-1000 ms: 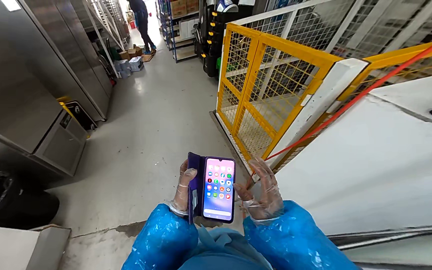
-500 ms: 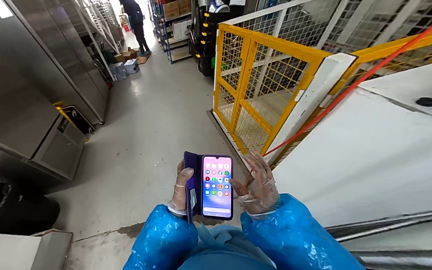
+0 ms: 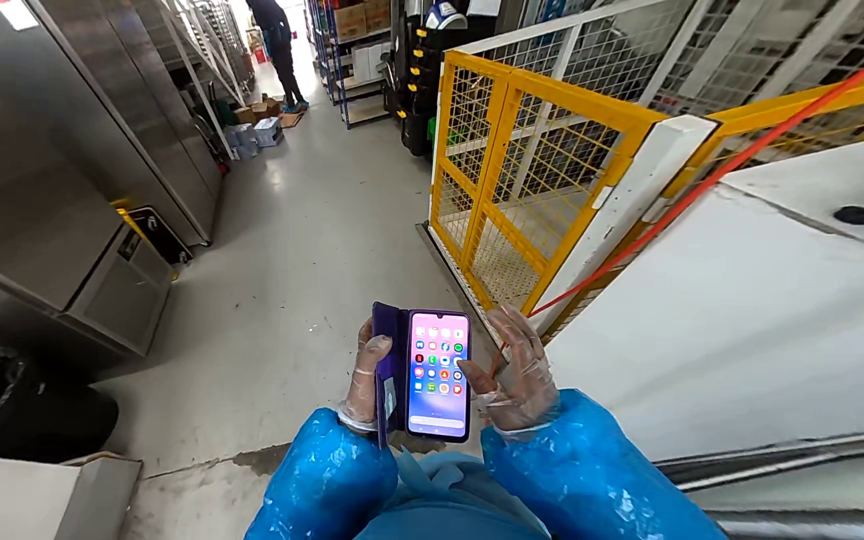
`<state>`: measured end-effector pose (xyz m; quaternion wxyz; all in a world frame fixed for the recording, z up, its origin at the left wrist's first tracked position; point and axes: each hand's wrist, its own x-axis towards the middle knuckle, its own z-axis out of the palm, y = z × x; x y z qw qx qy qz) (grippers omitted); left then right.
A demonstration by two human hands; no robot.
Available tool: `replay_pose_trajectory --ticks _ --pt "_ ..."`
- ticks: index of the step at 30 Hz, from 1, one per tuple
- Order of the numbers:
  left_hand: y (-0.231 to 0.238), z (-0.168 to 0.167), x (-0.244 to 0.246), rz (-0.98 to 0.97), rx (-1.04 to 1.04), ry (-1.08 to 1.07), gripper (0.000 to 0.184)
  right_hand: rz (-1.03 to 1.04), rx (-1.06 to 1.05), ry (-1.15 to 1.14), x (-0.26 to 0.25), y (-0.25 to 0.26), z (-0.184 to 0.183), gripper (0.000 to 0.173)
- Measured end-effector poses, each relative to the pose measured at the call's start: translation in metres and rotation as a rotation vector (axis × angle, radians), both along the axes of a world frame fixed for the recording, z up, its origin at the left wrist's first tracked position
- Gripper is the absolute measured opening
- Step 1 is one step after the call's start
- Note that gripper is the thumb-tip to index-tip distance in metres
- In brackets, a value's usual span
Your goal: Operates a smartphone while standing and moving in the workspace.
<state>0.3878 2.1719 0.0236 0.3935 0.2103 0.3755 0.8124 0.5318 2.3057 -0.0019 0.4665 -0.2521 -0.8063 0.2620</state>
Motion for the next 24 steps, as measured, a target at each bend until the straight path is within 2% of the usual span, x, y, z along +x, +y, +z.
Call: replay_pose_trajectory --ticks 10,17,24 --pt "0.000 0.000 -0.001 0.019 -0.042 0.013 0.082 -0.019 0.036 -0.011 -0.007 0.000 0.003 0.080" --pt "0.002 -0.001 0.000 0.031 -0.046 0.006 0.082 -0.036 0.107 0.003 -0.016 -0.002 0.008 0.088" --pt "0.001 -0.001 0.001 0.015 -0.043 0.008 0.078 -0.073 0.137 0.016 -0.019 0.017 0.019 0.087"
